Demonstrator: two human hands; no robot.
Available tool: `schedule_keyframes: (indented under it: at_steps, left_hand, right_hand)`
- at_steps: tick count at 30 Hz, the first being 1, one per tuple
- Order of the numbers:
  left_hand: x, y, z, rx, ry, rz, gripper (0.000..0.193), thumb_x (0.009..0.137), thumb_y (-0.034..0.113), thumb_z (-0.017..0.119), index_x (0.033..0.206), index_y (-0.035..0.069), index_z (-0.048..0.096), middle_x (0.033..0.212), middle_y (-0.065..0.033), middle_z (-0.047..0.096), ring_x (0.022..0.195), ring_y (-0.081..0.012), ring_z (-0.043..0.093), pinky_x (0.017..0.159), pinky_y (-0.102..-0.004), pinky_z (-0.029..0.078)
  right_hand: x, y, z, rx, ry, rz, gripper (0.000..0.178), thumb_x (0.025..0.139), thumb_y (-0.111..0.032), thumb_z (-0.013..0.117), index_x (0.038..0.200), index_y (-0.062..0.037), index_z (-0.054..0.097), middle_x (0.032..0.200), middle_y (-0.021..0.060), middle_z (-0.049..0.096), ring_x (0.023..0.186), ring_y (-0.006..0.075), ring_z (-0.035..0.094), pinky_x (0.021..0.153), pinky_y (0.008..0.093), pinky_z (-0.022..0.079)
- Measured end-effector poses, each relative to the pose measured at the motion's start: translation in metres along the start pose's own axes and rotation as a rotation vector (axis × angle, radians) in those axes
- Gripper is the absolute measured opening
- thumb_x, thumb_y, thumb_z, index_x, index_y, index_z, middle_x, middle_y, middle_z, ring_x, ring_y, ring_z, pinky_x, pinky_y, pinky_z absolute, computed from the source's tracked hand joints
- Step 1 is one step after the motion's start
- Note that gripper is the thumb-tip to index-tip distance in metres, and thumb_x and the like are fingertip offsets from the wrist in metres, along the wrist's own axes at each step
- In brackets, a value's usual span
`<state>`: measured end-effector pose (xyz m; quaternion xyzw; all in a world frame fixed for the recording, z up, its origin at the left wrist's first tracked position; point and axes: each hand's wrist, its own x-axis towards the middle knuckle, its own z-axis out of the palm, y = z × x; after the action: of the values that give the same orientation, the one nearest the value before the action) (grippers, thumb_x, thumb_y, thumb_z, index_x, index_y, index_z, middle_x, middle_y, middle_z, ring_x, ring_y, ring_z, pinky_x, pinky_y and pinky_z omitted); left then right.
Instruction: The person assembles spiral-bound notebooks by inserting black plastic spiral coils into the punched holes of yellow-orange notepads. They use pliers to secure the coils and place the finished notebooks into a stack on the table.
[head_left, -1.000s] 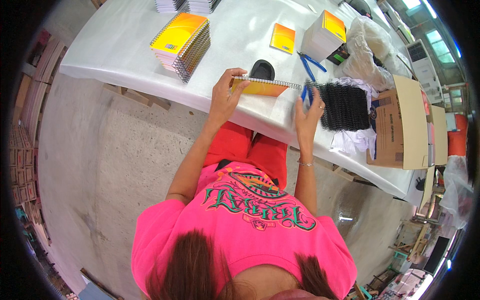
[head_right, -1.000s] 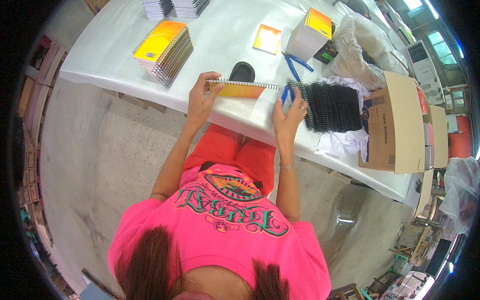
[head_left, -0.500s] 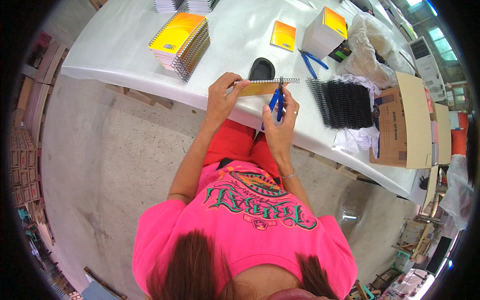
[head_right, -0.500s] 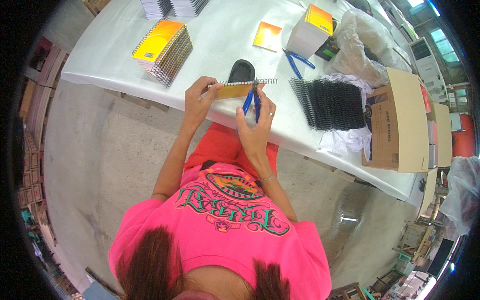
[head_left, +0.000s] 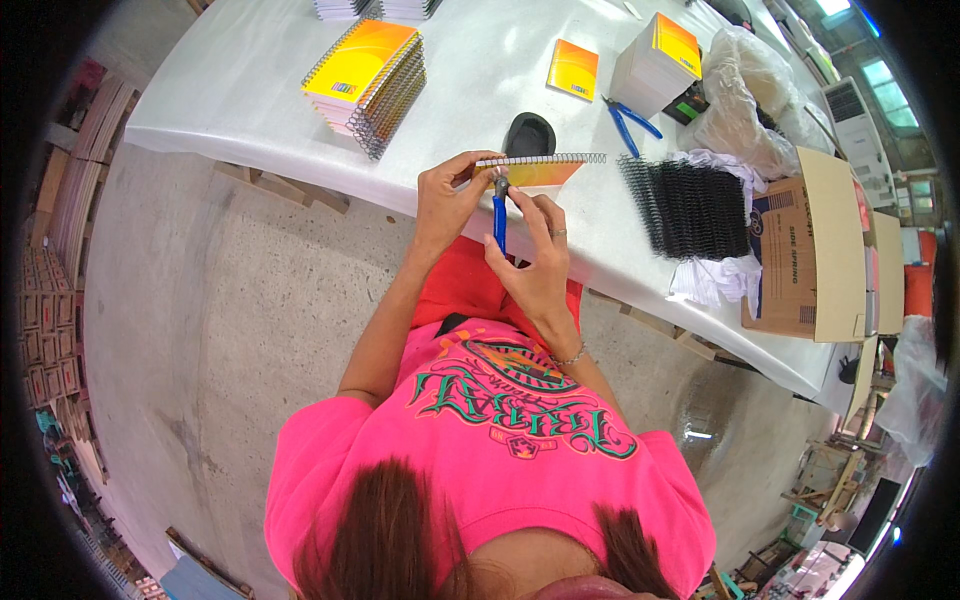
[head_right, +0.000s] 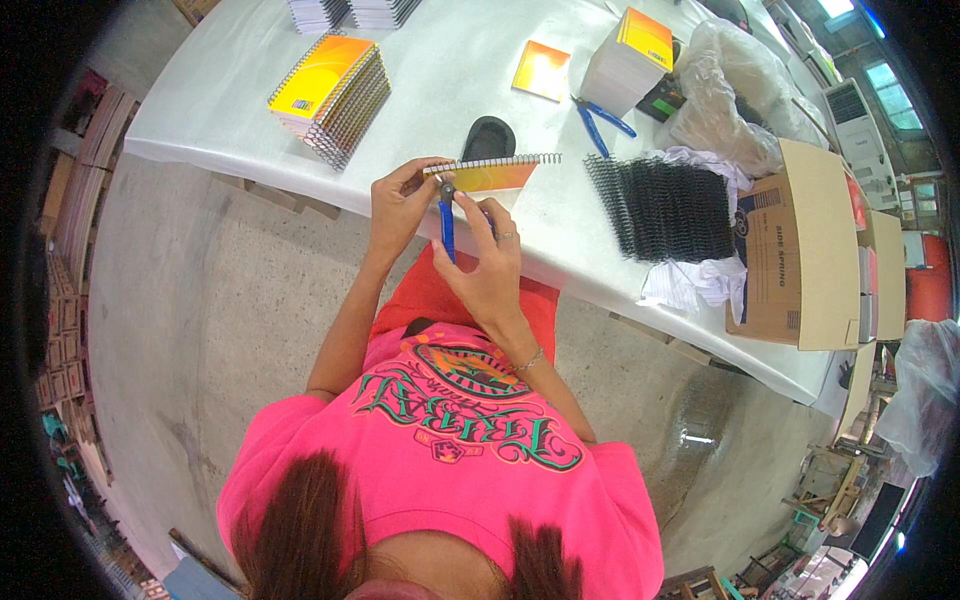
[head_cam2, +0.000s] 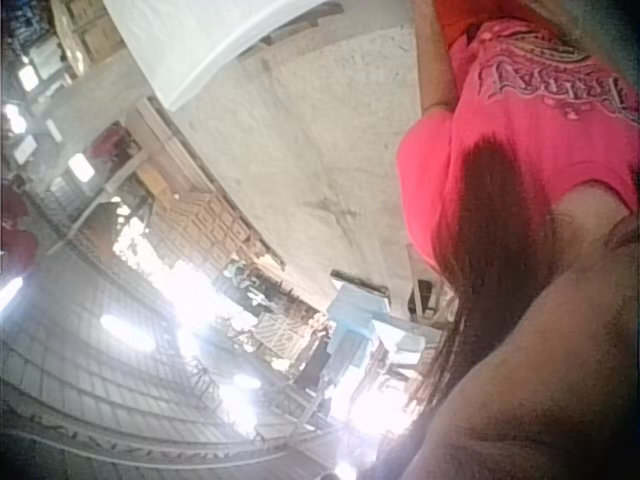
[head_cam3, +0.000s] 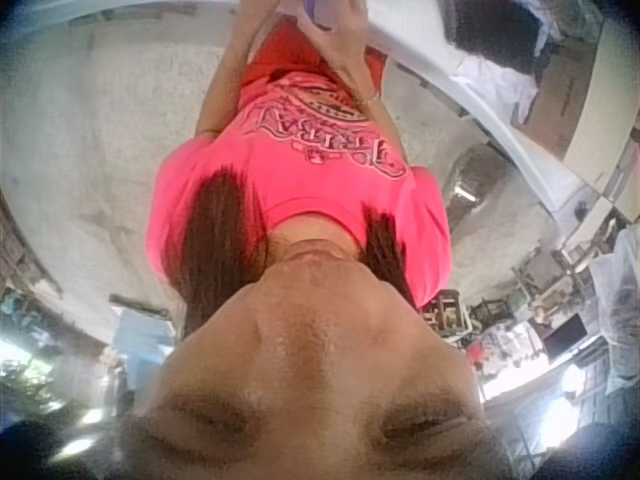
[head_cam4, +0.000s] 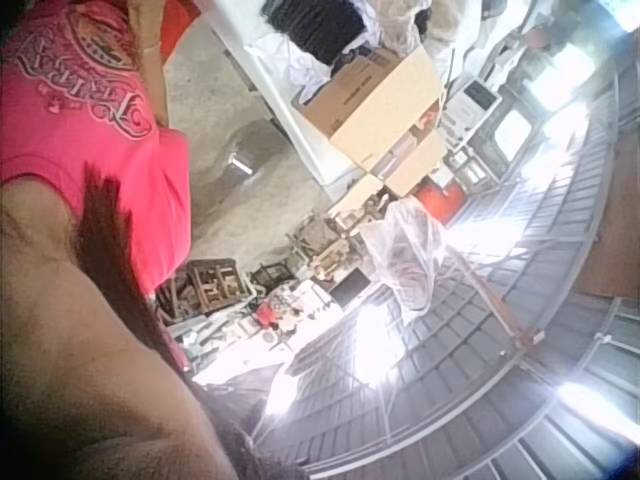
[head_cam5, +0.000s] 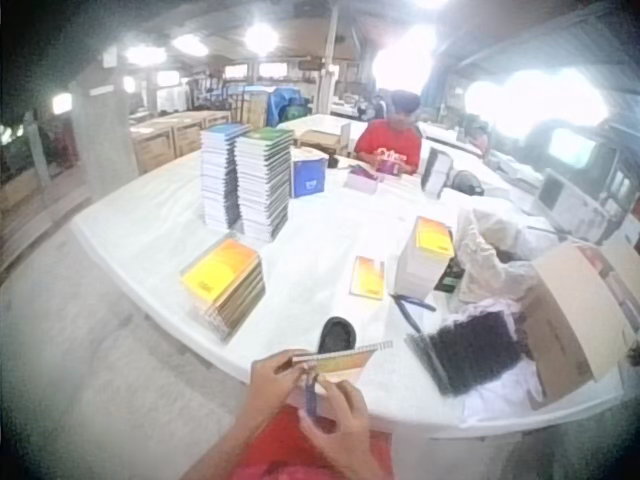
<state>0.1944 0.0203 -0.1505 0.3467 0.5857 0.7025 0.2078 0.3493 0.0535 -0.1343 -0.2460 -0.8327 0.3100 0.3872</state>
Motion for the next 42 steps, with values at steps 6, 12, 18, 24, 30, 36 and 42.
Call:
schedule_keyframes:
  at_steps: [6, 12, 18, 24, 30, 36, 42]
  left_hand:
    - [-0.002, -0.001, -0.001, 0.022, 0.018, 0.011, 0.017, 0.091, 0.004, 0.067, 0.105, -0.002, 0.073, 0.086, -0.0054, 0.076, 0.079, -0.0045, 0.066, 0.066, -0.0209, 0.053]
    - [-0.004, 0.001, 0.0, 0.057, 0.022, 0.027, 0.018, 0.093, 0.004, 0.064, 0.107, -0.001, 0.073, 0.088, -0.0065, 0.077, 0.08, -0.0052, 0.068, 0.067, -0.0214, 0.054]
    - [-0.006, 0.0, 0.002, 0.146, 0.052, 0.088, 0.02, 0.092, 0.002, 0.062, 0.109, -0.001, 0.072, 0.089, -0.0084, 0.077, 0.08, -0.0074, 0.07, 0.066, -0.0233, 0.055]
    - [-0.01, 0.014, 0.005, 0.259, 0.14, 0.174, 0.017, 0.092, 0.005, 0.065, 0.106, 0.0, 0.072, 0.084, -0.0095, 0.076, 0.072, -0.0086, 0.069, 0.061, -0.0251, 0.053]
    - [-0.014, 0.057, -0.022, 0.186, 0.265, -0.055, 0.018, 0.091, 0.007, 0.07, 0.107, -0.001, 0.073, 0.085, -0.0006, 0.073, 0.077, -0.0053, 0.062, 0.072, -0.022, 0.051]
    - [0.044, 0.115, -0.077, 0.179, 0.53, 0.146, 0.032, 0.094, 0.014, 0.069, 0.122, 0.001, 0.068, 0.098, -0.0045, 0.072, 0.087, -0.0068, 0.062, 0.079, -0.024, 0.052]
    - [0.117, 0.125, -0.155, 0.204, 0.271, 0.094, 0.042, 0.098, 0.026, 0.064, 0.132, 0.003, 0.062, 0.119, -0.0123, 0.068, 0.104, -0.0148, 0.065, 0.093, -0.0276, 0.052]
  right_hand:
    - [0.0, -0.002, 0.001, -0.05, -0.039, -0.029, 0.065, 0.074, -0.017, 0.081, 0.135, -0.0119, 0.06, 0.124, 0.0177, 0.055, 0.11, 0.033, 0.056, 0.094, 0.0425, 0.046]
    - [0.002, -0.004, 0.0, -0.081, -0.047, -0.043, 0.063, 0.075, -0.015, 0.08, 0.135, -0.012, 0.061, 0.119, 0.0187, 0.058, 0.107, 0.0346, 0.06, 0.09, 0.0415, 0.05]
    - [0.004, -0.018, -0.006, 0.071, -0.132, 0.058, 0.056, 0.083, -0.017, 0.075, 0.135, -0.0086, 0.057, 0.114, 0.019, 0.06, 0.101, 0.0332, 0.065, 0.084, 0.0397, 0.055]
    - [0.028, -0.013, -0.034, 1.359, -0.535, 0.789, 0.051, 0.098, -0.022, 0.058, 0.141, -0.0026, 0.038, 0.115, 0.0131, 0.059, 0.102, 0.0257, 0.065, 0.088, 0.0355, 0.057]
    - [0.032, 0.029, -0.059, 0.647, -0.359, 0.449, 0.05, 0.087, -0.011, 0.069, 0.134, -0.007, 0.055, 0.117, 0.0109, 0.057, 0.103, 0.0213, 0.057, 0.093, 0.033, 0.047]
    - [0.044, 0.1, -0.057, -0.232, 0.0, 0.083, 0.047, 0.085, -0.015, 0.068, 0.131, -0.0089, 0.058, 0.12, 0.0203, 0.052, 0.111, 0.0342, 0.052, 0.101, 0.0453, 0.04]
    - [0.043, 0.112, -0.047, -0.424, -0.004, 0.059, 0.043, 0.089, -0.02, 0.065, 0.13, -0.0098, 0.058, 0.128, 0.0236, 0.049, 0.12, 0.0385, 0.047, 0.106, 0.0508, 0.033]
